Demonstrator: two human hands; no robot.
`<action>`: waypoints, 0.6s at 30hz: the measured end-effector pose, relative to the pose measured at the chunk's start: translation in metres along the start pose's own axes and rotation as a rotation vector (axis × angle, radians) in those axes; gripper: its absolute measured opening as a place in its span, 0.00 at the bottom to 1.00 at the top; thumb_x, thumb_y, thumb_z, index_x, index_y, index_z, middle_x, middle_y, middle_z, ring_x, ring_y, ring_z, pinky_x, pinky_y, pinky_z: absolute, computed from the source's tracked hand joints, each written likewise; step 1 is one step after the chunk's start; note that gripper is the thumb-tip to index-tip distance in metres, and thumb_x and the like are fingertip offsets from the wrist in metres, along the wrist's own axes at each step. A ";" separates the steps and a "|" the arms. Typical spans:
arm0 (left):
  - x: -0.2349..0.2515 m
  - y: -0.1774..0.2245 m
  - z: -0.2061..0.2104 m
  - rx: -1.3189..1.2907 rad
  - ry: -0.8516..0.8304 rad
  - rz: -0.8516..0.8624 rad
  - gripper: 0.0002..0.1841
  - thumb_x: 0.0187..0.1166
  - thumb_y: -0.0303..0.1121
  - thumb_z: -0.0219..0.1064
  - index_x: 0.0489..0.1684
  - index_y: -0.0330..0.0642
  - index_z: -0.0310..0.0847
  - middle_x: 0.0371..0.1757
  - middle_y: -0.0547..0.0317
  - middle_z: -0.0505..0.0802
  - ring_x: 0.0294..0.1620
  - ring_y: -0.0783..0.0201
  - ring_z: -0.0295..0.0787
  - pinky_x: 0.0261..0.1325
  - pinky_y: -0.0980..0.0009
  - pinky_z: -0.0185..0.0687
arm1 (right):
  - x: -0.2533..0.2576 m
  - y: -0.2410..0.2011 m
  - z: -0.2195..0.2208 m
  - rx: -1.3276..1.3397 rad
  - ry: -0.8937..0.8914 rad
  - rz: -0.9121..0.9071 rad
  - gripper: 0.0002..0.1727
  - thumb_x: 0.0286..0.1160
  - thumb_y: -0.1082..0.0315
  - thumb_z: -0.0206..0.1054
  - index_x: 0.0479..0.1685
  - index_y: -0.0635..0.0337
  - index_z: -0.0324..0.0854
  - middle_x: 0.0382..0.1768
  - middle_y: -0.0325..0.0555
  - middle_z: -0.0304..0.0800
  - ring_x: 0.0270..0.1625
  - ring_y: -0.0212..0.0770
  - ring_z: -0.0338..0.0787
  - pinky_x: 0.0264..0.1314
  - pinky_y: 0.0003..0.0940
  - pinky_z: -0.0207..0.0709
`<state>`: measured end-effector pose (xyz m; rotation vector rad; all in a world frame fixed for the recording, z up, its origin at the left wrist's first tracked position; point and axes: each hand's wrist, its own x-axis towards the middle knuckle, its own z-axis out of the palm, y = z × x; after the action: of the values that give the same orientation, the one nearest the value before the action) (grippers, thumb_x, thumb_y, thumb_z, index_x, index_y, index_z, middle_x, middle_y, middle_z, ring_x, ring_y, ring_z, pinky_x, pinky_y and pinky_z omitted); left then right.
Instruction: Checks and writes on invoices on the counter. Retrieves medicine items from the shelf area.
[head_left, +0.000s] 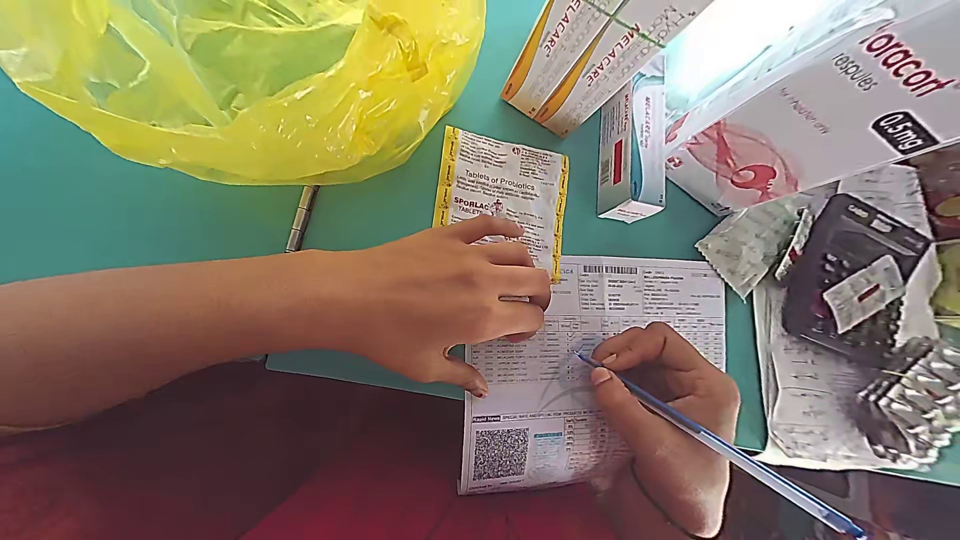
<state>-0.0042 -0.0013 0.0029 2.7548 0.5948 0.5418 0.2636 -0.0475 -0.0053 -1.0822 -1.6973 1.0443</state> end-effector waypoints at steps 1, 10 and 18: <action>0.000 0.000 0.001 -0.002 0.003 0.003 0.23 0.62 0.59 0.72 0.41 0.51 0.92 0.57 0.62 0.92 0.70 0.55 0.83 0.88 0.41 0.52 | 0.000 0.000 0.000 0.003 0.003 0.002 0.06 0.58 0.72 0.70 0.32 0.52 0.83 0.33 0.25 0.90 0.34 0.16 0.87 0.34 0.09 0.81; 0.000 -0.002 0.001 -0.026 0.011 0.012 0.22 0.64 0.59 0.71 0.43 0.52 0.92 0.57 0.62 0.92 0.71 0.56 0.83 0.88 0.43 0.52 | 0.000 0.001 0.000 0.016 -0.001 -0.003 0.05 0.59 0.72 0.70 0.32 0.52 0.82 0.32 0.25 0.89 0.31 0.15 0.85 0.30 0.08 0.78; 0.000 -0.003 0.000 -0.021 -0.016 0.014 0.23 0.67 0.59 0.70 0.49 0.52 0.90 0.60 0.62 0.91 0.73 0.57 0.82 0.88 0.43 0.52 | -0.001 0.001 0.000 0.024 0.000 -0.013 0.05 0.59 0.72 0.69 0.33 0.53 0.82 0.33 0.25 0.89 0.31 0.14 0.84 0.29 0.08 0.78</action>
<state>-0.0048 0.0012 0.0020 2.7427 0.5632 0.5255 0.2637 -0.0481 -0.0062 -1.0550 -1.6860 1.0543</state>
